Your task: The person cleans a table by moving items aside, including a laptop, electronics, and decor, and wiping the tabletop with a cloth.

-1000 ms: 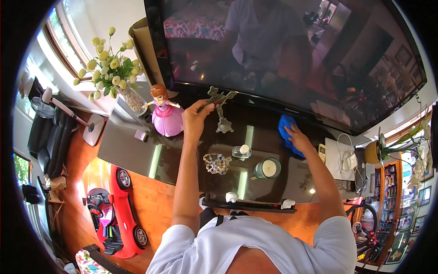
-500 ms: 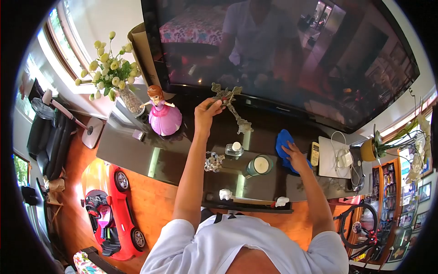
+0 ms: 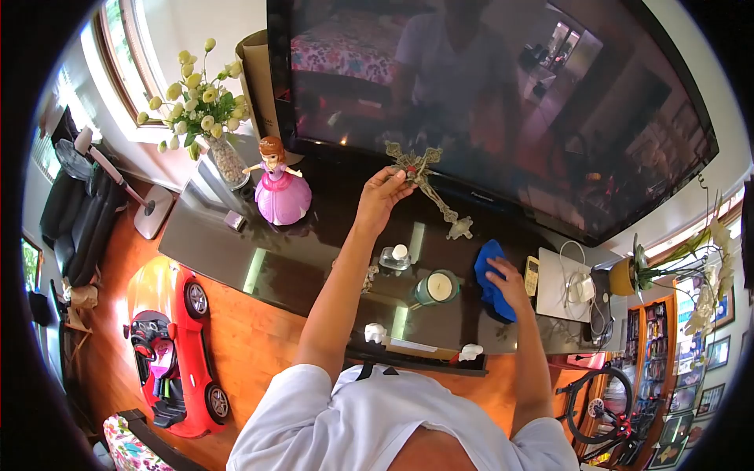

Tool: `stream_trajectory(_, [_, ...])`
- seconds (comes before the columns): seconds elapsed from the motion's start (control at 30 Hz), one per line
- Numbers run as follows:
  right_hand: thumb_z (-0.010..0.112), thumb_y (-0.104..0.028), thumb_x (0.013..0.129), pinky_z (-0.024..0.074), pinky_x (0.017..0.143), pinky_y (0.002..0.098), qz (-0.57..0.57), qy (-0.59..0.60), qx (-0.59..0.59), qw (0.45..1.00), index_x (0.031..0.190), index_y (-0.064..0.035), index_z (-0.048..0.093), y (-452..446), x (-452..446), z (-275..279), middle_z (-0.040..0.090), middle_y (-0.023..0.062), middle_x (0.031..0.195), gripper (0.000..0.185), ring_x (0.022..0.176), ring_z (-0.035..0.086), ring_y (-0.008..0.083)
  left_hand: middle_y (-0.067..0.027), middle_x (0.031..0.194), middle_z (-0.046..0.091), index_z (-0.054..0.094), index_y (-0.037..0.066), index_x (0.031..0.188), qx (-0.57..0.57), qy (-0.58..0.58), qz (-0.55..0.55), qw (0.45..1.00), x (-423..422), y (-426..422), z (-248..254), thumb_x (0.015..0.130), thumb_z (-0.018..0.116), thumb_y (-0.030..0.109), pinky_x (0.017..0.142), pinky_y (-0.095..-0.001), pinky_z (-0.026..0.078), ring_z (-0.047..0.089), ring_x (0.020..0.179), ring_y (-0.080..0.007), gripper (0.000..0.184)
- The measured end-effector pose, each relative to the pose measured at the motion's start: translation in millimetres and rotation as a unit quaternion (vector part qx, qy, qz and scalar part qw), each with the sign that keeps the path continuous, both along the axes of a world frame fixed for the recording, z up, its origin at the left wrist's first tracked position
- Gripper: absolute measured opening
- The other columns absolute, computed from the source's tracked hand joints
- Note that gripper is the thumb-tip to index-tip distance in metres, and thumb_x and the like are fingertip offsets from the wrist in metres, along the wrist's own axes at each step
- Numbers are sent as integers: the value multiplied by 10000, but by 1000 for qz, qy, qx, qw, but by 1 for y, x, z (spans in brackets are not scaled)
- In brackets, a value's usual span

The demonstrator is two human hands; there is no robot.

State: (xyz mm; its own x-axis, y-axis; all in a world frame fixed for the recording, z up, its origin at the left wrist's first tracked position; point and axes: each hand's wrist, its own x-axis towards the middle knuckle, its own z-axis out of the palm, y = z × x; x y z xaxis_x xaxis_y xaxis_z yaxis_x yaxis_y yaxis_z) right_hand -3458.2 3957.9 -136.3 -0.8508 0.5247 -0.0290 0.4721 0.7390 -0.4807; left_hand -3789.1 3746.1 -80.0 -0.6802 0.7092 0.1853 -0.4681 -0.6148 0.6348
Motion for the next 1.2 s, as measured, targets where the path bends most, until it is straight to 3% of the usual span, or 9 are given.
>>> stream_trajectory(0.1, [566, -297, 969, 447, 983, 375, -72, 207, -283, 934, 1333, -73, 551, -27, -27, 42, 554, 131, 1345, 428, 1201, 554, 281, -22, 949, 675, 616, 100, 925, 7, -2, -32, 999, 3, 5, 3, 952, 596, 117, 853, -306, 545, 656, 883, -134, 38])
stream_trajectory(0.13, [504, -359, 999, 510, 879, 342, -82, 257, -360, 893, 1336, -14, 514, -39, -37, 56, 587, 141, 1276, 482, 1070, 630, 260, -22, 949, 675, 616, 103, 929, 18, -3, -40, 999, 5, 7, 5, 952, 595, 114, 853, -308, 545, 656, 884, -134, 33])
stream_trajectory(0.23, [470, -361, 1010, 543, 816, 358, -27, 310, -641, 701, 1368, 7, 456, -69, -56, 98, 611, 162, 1191, 514, 1004, 652, 290, -21, 953, 676, 617, 109, 938, 50, 0, -64, 997, 11, 12, 10, 953, 591, 105, 854, -315, 545, 655, 887, -134, 31])
stream_trajectory(0.33, [479, -348, 1006, 571, 744, 334, -34, 305, -683, 663, 1363, 10, 432, -78, -66, 105, 626, 166, 1122, 508, 927, 676, 296, -22, 969, 678, 618, 112, 942, 66, 16, -83, 994, 15, 15, 16, 956, 587, 102, 859, -321, 544, 655, 896, -134, 36])
stream_trajectory(0.53, [545, -250, 980, 582, 706, 328, -71, 329, -635, 695, 1274, 10, 498, -89, -64, 104, 633, 126, 1059, 395, 881, 686, 264, -34, 1031, 670, 622, 105, 978, 84, 63, -134, 985, 18, 12, 13, 951, 590, 93, 876, -333, 540, 643, 952, -134, 44])
stream_trajectory(0.6, [568, -168, 957, 583, 704, 320, -88, 354, -563, 741, 1263, 17, 501, -92, -64, 102, 623, 116, 1052, 364, 861, 683, 244, -51, 1089, 656, 625, 102, 1003, 98, 69, -151, 981, 21, 12, 11, 945, 598, 90, 880, -338, 540, 635, 985, -137, 65])
stream_trajectory(0.8, [593, -2, 898, 582, 693, 297, -137, 433, -415, 788, 1256, 8, 494, -108, -63, 110, 589, 108, 1082, 372, 829, 668, 198, -130, 1395, 484, 597, 93, 1146, 101, 99, -158, 977, 29, 6, 23, 900, 636, 83, 961, -372, 501, 591, 1147, -254, 249])
stream_trajectory(0.9, [590, 33, 889, 580, 694, 284, -143, 467, -339, 804, 1266, -7, 489, -114, -60, 114, 582, 101, 1087, 392, 856, 657, 178, -139, 1437, 443, 566, 96, 1219, 109, 99, -167, 975, 30, 8, 14, 862, 664, 95, 1017, -396, 458, 550, 1210, -303, 370])
stream_trajectory(1.2, [563, 87, 898, 572, 786, 271, -152, 502, -130, 842, 1282, 3, 502, -122, -57, 114, 544, 93, 1157, 398, 976, 630, 180, -139, 1439, 436, 440, 116, 1418, 103, 65, -211, 970, 45, 9, 3, 842, 654, 109, 1065, -433, 406, 511, 1242, -325, 614])
